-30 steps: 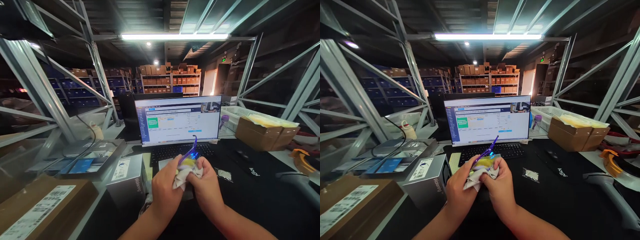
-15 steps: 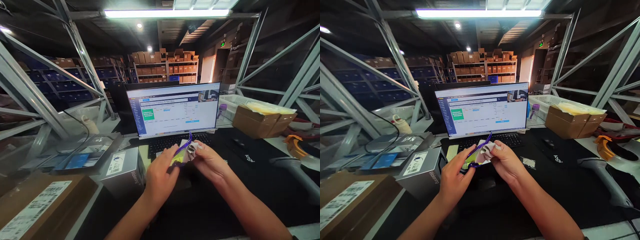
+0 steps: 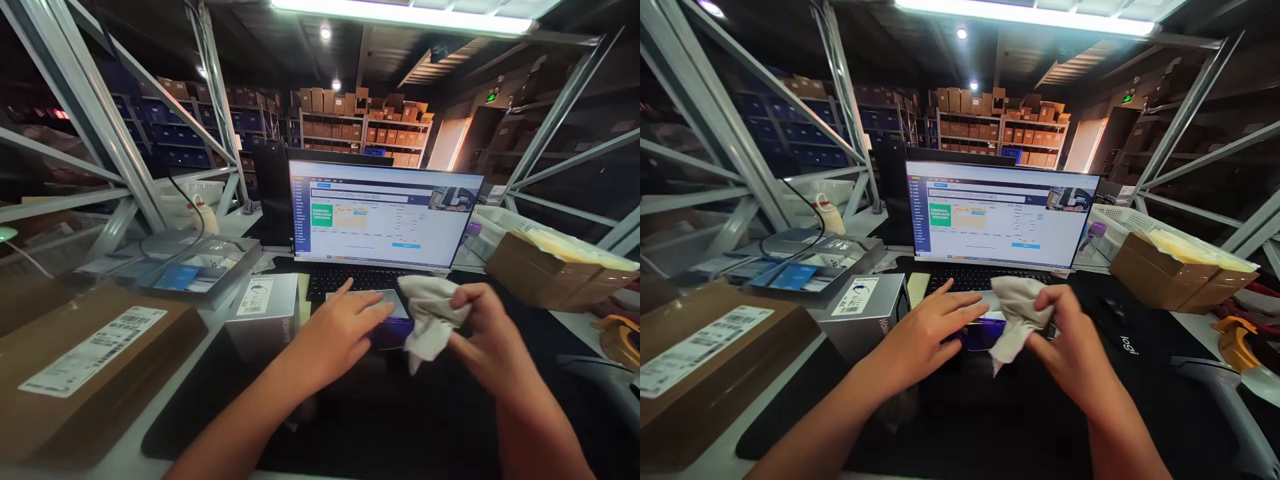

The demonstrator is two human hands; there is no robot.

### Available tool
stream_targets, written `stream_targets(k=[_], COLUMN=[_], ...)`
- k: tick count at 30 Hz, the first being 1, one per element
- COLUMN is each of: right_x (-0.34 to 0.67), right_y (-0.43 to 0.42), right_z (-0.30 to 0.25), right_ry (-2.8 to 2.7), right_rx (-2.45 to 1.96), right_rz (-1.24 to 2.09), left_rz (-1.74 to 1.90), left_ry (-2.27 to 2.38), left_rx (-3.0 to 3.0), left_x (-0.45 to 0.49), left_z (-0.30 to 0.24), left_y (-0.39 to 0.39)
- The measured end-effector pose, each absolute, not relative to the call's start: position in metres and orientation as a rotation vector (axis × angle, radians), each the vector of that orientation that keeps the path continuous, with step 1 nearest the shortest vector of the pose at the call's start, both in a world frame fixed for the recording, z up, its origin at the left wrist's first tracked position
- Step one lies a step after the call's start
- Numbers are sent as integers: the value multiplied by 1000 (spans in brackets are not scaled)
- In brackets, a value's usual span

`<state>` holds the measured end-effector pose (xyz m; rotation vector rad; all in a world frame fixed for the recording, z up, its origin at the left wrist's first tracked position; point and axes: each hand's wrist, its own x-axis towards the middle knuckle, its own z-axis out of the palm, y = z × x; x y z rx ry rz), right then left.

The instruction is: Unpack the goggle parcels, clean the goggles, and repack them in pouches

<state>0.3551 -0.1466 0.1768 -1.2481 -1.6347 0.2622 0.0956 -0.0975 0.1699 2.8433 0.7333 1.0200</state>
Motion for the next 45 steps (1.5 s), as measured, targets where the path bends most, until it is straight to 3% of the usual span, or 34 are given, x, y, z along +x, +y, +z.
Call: stream_targets(k=[5,11,17,31,45], right_x=[333,336,337,334,318], right_y=[-146,-141,-143,-145,-150], right_z=[175,170,168,170,165], right_ry=[-2060,-1916,-1964,-1992,-1615], right_rx=[-1353,-1381,-1262,-1311,-1379], right_rz=[327,54,-143,179,-114], left_rz=[1204,1527,1488,1482,1460], left_ry=[773,927,913,778,694], left_rx=[2804,2741,2774,2745,2894], left_x=[102,100,100,107,111], left_z=[166,161,160,155,161], left_y=[-97,-90,-92,-93,-99])
